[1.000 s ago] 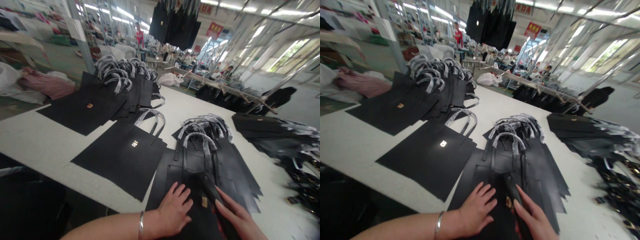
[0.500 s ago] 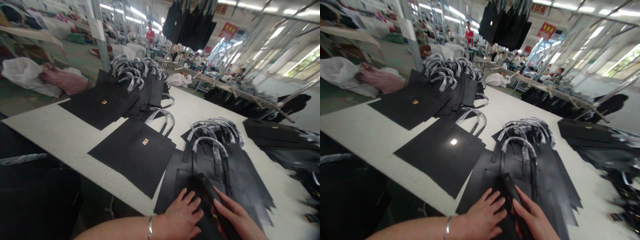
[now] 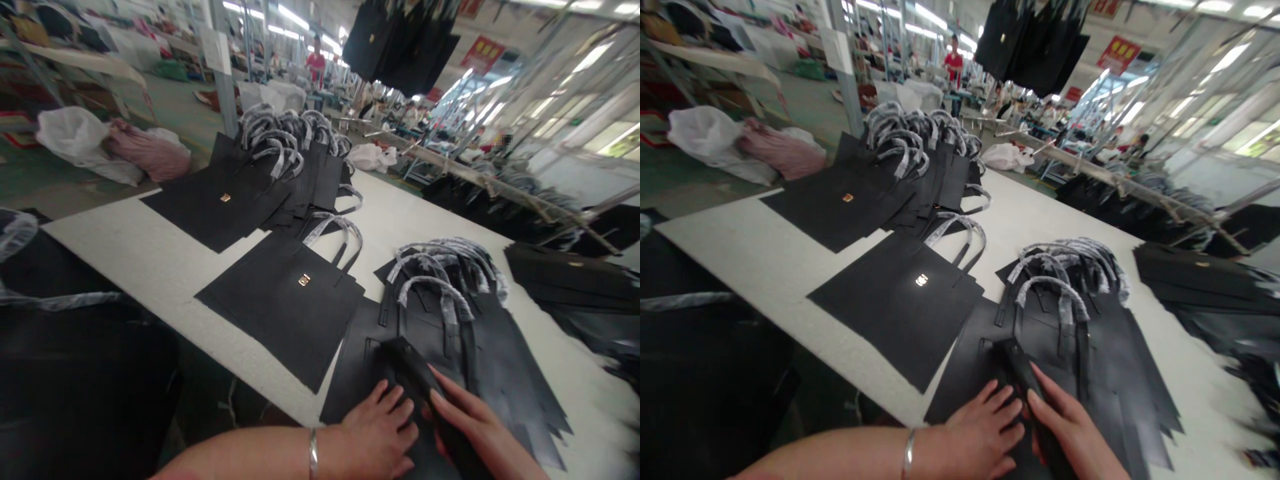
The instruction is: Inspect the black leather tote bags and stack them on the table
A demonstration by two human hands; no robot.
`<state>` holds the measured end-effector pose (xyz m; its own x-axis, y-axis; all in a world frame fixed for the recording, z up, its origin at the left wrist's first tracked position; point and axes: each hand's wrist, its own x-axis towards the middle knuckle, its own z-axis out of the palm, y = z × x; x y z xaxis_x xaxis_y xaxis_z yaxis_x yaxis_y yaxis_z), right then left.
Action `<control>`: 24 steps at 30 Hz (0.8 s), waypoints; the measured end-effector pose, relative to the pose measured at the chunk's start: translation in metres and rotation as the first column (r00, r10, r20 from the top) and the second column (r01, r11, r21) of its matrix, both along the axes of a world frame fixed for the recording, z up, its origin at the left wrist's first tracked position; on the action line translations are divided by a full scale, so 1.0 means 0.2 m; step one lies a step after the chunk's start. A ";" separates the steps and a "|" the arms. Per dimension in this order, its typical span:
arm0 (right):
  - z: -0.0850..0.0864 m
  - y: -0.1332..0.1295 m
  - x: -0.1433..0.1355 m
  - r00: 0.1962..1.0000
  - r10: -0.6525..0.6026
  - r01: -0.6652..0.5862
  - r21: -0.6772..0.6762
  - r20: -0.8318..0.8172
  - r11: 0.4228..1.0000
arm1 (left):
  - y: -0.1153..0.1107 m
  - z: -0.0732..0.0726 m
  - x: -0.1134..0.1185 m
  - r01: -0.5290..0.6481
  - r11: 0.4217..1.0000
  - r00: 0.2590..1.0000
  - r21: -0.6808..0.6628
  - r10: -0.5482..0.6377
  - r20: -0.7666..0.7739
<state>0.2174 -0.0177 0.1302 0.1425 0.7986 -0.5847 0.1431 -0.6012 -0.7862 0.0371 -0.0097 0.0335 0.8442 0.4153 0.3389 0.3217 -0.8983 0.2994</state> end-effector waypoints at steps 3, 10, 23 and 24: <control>-0.01 0.01 -0.04 0.995 0.097 -0.100 -0.110 -0.033 0.989 | 0.01 0.00 0.00 -0.004 1.000 1.000 0.006 0.004 0.006; 0.04 0.16 -0.12 0.993 0.095 -0.103 -0.113 -0.072 0.988 | 0.01 -0.02 0.01 -0.029 0.999 0.998 -0.031 0.031 0.052; 0.02 0.31 -0.15 0.999 0.037 -0.038 -0.033 -0.014 0.999 | 0.02 -0.08 0.04 -0.025 1.000 0.999 0.017 0.024 0.046; 0.03 0.31 -0.13 0.999 -0.015 0.015 0.012 0.033 1.000 | 0.02 -0.07 0.03 -0.019 1.000 0.999 0.003 0.019 0.050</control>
